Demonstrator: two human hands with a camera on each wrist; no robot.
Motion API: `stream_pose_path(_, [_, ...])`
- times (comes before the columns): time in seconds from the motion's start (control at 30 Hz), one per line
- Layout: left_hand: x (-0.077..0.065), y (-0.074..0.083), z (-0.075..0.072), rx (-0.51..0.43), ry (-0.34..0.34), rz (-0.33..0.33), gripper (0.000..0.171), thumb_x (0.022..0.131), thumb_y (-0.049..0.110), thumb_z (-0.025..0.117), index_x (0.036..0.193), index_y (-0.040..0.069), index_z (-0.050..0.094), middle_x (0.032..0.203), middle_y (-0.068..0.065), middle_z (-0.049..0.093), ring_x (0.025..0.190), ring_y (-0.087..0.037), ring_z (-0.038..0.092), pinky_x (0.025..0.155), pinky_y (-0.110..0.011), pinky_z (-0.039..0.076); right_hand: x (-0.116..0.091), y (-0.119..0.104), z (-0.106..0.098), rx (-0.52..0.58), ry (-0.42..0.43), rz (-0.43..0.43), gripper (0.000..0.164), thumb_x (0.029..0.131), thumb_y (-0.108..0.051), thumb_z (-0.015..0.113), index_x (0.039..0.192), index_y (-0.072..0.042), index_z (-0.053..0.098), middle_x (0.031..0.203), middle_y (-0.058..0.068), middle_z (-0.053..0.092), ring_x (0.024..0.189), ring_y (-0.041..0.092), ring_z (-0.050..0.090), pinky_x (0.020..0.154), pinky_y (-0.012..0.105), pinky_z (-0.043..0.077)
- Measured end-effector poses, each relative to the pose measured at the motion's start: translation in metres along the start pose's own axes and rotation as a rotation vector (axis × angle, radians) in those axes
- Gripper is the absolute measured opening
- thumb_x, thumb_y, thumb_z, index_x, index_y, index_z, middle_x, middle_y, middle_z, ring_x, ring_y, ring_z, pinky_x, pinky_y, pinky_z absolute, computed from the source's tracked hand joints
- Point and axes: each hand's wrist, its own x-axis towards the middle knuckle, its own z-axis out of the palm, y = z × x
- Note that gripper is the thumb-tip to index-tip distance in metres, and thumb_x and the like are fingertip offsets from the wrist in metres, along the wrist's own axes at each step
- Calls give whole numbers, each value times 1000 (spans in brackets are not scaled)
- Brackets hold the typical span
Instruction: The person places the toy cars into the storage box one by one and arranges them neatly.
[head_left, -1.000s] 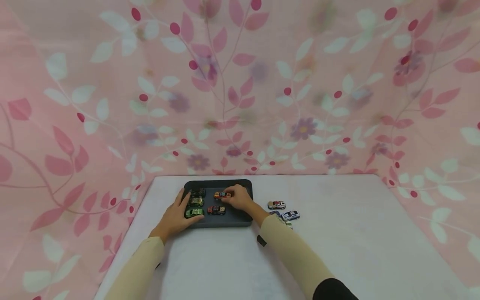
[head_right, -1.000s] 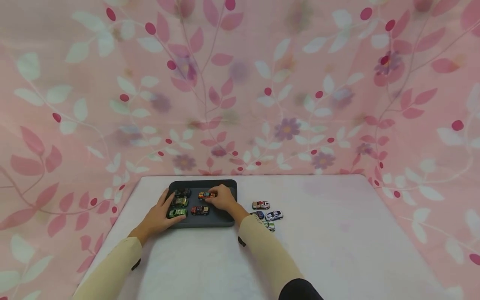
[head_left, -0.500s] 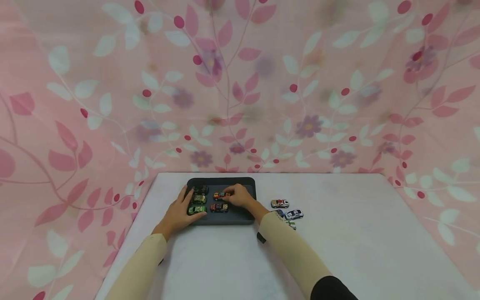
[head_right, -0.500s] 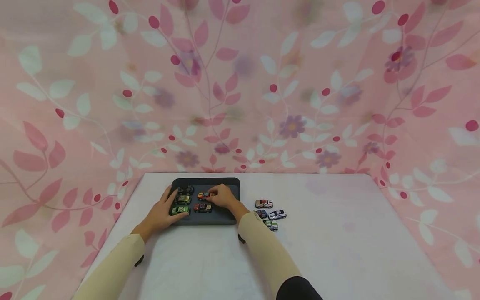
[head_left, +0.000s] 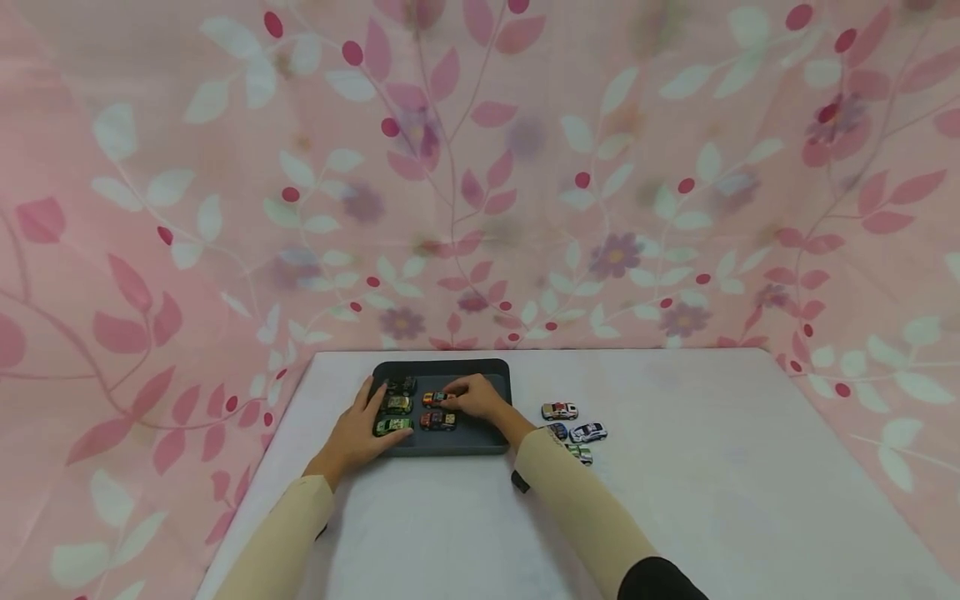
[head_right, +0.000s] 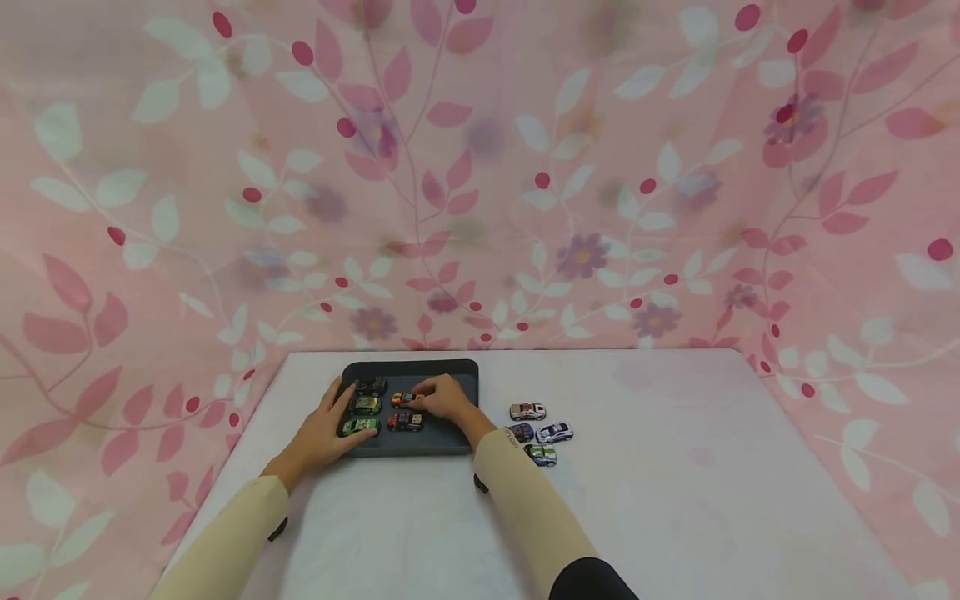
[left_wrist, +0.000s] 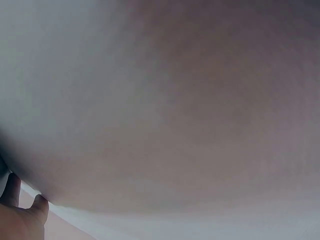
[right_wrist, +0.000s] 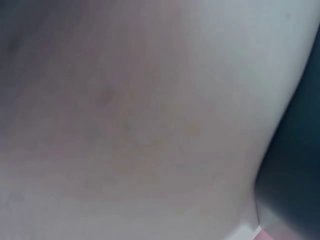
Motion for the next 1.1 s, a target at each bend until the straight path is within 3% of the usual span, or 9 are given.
stream_pose_path(0.67, [-1, 2, -1, -9, -6, -5, 107, 82, 77, 57, 159, 12, 21, 167, -16, 3, 136, -55, 37, 106, -68, 33, 3, 3, 3, -18, -3, 24, 31, 87, -29, 77, 114, -13, 76, 108, 4, 73, 93, 13, 63, 83, 32, 53])
stream_pose_path(0.93, [0, 1, 0, -3, -7, -4, 106, 82, 77, 56, 159, 11, 22, 167, -16, 3, 136, -55, 37, 105, -68, 34, 0, 1, -1, -17, 8, 42, 44, 83, -33, 80, 121, -11, 71, 108, 7, 69, 94, 16, 60, 85, 34, 51])
stream_pose_path(1.1, [-1, -1, 0, -6, -10, -1, 105, 82, 77, 56, 158, 12, 25, 167, -16, 3, 135, -54, 38, 106, -67, 34, -5, -3, -4, 45, 13, 44, 61, 83, -28, 81, 135, -4, 59, 114, 14, 65, 94, 20, 63, 83, 35, 55])
